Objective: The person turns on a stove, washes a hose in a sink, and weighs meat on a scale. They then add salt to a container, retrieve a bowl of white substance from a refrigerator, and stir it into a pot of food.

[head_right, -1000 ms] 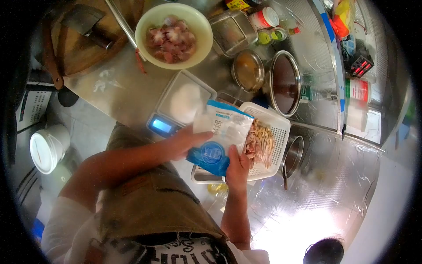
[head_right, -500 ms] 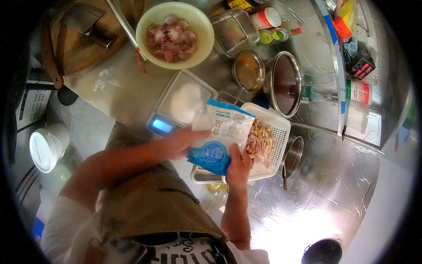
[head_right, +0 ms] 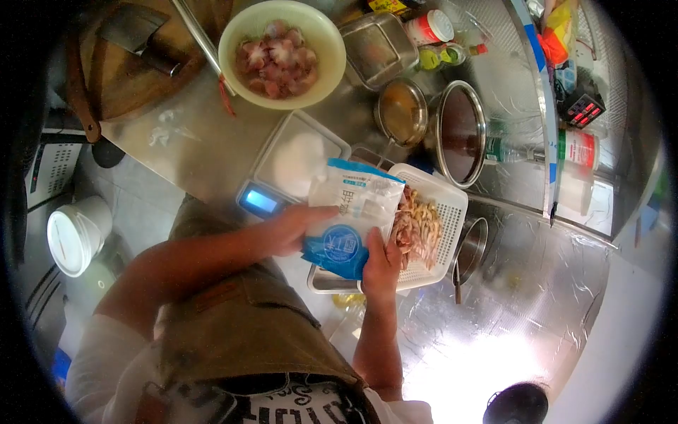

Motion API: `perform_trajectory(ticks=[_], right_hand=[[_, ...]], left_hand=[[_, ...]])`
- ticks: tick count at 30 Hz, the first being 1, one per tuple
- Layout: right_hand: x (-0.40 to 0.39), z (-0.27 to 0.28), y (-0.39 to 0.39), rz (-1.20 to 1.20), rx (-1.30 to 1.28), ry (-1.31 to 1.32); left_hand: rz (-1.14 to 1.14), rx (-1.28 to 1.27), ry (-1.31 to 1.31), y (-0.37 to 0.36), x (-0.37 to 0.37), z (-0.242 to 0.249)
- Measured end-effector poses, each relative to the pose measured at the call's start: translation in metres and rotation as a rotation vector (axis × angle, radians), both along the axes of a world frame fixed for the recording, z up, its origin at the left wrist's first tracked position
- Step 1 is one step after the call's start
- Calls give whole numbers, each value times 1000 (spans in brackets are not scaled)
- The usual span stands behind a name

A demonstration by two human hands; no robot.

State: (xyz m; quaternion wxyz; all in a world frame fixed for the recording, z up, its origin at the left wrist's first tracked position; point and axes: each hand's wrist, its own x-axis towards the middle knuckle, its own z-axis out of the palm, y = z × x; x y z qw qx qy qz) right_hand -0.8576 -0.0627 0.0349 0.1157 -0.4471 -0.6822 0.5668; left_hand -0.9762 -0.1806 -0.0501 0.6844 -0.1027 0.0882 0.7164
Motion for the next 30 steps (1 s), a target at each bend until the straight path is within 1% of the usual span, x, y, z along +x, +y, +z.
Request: perform_trajectory(ticks=[2, 5, 11, 14, 18, 20, 23, 30], right_hand=[[7, -3, 8, 43, 77, -95], [7, 0, 3, -28, 6, 5], [18, -7, 1, -120, -120, 46], [23, -11, 6, -86, -101, 38], [22, -9, 4, -80, -101, 48], [19, -12, 2, -82, -81, 80], [21, -9, 3, -47, -71, 50], [30, -11, 4, -90, -75, 8]], left_hand=[[0, -3, -3, 2, 2, -5], [27, -12, -1, 4, 6, -11], [-68, -70, 92, 5, 4, -3], [-71, -30, 153, 5, 5, -2], [-81, -69, 60, 4, 5, -10], [-76, -87, 43, 4, 3, -5], [-144, -135, 61, 1, -5, 7], [-71, -82, 41, 4, 4, -8]])
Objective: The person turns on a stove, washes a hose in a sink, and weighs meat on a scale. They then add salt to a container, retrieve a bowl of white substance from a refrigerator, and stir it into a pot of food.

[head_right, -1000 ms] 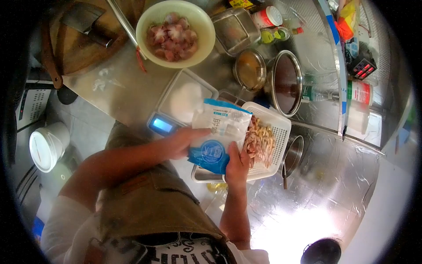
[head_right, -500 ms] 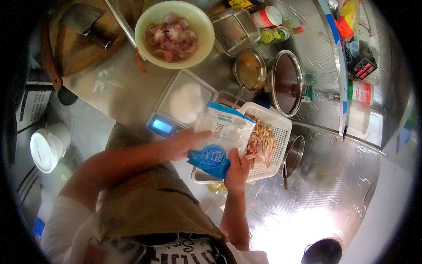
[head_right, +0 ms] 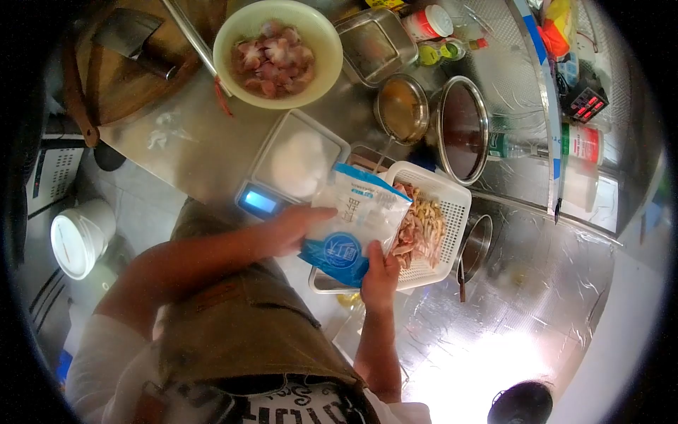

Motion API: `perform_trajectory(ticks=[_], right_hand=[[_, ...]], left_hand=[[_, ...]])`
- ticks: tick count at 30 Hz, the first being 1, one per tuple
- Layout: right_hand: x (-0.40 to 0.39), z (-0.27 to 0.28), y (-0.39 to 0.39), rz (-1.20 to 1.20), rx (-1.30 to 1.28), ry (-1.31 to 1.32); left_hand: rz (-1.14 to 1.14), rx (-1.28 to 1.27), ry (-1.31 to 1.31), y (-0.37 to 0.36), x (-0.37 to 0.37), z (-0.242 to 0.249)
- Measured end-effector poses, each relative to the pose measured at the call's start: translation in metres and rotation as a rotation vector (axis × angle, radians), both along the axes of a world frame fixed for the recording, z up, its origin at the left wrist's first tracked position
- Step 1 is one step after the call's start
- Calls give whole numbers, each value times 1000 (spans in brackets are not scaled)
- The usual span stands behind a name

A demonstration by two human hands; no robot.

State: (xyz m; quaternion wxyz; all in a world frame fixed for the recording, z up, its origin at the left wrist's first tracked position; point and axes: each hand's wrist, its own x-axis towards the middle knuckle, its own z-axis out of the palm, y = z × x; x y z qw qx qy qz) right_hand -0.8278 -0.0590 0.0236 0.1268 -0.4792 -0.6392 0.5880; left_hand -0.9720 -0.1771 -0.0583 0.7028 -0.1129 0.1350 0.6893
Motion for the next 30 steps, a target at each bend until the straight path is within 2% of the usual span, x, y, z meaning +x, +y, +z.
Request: perform_trajectory(ticks=[8, 11, 14, 17, 23, 30], right_hand=[[-1, -3, -7, 3, 19, 66], [-3, -3, -6, 52, 51, -32], [-1, -4, 2, 61, 86, -86], [-10, 1, -4, 39, 63, -44], [-15, -3, -11, 28, -7, 20], [-12, -2, -7, 36, -17, -16]], left_hand=[[8, -4, 57, -1, 0, 6], [-56, 35, 106, 0, 1, 8], [-54, -32, 85, -2, -2, 6], [-19, -78, -32, 2, 1, -5], [17, 52, 60, 3, 2, -3], [14, -34, 33, 0, -2, -3]])
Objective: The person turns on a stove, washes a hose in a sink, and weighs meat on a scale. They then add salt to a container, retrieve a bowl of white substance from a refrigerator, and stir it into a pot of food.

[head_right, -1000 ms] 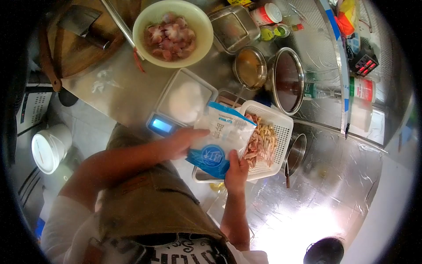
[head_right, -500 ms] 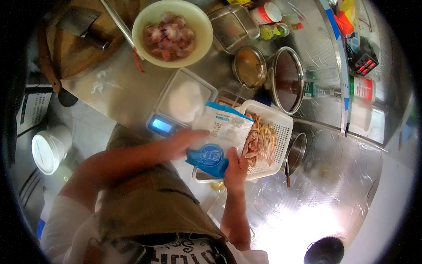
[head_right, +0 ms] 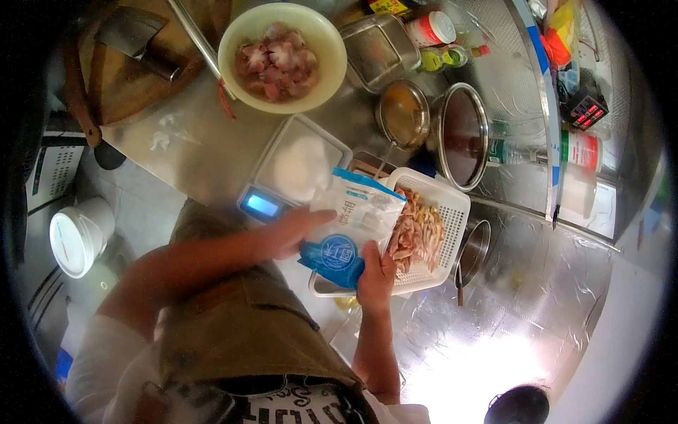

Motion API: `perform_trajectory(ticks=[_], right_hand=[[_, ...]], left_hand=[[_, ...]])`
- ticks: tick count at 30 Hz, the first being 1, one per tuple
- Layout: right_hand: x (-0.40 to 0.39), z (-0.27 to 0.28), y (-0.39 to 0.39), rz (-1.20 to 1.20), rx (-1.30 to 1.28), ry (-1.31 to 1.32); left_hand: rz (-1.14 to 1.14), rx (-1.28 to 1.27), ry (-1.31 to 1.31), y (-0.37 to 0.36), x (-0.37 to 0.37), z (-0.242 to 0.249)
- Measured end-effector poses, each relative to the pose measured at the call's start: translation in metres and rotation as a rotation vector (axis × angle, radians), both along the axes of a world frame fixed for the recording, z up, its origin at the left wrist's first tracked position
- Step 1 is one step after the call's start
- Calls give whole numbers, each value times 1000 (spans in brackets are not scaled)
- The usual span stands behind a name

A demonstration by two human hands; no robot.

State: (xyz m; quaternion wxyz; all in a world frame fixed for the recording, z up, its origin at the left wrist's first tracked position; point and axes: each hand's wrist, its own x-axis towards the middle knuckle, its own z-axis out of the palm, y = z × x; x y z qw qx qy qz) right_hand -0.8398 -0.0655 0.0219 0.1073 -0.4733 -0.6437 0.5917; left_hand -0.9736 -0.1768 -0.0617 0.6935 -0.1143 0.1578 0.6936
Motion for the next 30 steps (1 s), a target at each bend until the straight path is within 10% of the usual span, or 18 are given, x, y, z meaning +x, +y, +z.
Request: perform_trajectory(ticks=[30], right_hand=[[8, -3, 7, -49, -23, 55]], left_hand=[[71, 20, 72, -3, 7, 3]])
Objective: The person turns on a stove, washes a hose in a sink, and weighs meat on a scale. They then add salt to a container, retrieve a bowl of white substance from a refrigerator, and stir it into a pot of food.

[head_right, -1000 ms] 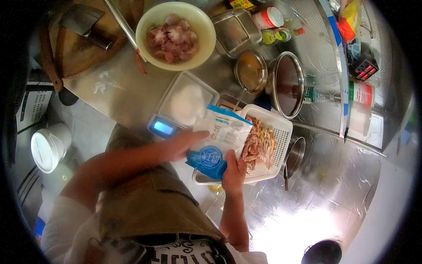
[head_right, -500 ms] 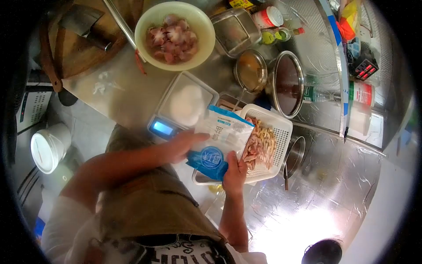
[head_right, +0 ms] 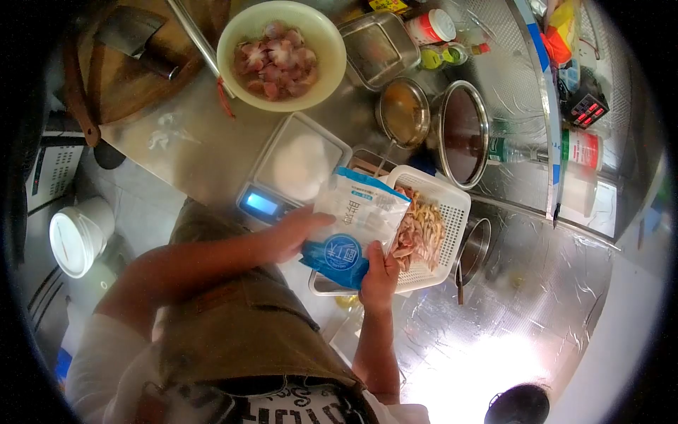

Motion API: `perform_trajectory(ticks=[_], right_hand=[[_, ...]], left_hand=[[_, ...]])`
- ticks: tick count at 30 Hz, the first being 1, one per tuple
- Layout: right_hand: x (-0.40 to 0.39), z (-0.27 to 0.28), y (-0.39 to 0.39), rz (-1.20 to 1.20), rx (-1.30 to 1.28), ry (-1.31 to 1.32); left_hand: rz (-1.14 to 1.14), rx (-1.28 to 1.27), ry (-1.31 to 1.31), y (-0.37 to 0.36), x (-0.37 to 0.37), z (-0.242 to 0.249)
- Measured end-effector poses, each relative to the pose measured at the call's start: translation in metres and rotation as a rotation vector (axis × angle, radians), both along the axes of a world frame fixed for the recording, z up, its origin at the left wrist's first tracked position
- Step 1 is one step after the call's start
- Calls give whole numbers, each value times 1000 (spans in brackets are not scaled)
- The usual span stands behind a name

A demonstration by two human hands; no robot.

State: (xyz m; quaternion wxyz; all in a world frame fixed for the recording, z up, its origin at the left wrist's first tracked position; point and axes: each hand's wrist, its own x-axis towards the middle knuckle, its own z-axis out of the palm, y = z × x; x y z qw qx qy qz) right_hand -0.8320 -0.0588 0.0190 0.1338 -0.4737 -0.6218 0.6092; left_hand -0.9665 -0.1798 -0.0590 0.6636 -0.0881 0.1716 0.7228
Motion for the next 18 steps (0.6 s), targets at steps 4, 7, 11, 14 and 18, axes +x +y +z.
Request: perform_trajectory(ticks=[4, 7, 11, 14, 18], right_hand=[[1, -2, 1, 2, 31, 22], [1, -1, 0, -4, 22, 26], [0, 0, -1, -8, 17, 25], [2, 0, 0, -1, 9, 30], [-1, 4, -3, 3, -15, 41]], left_hand=[[-15, 1, 14, 0, -2, 3], [-18, -1, 44, 1, -2, 3], [-34, -3, 65, 1, -2, 3], [-63, -19, 80, 4, -2, 1], [-29, 23, 60, 3, 0, 0]])
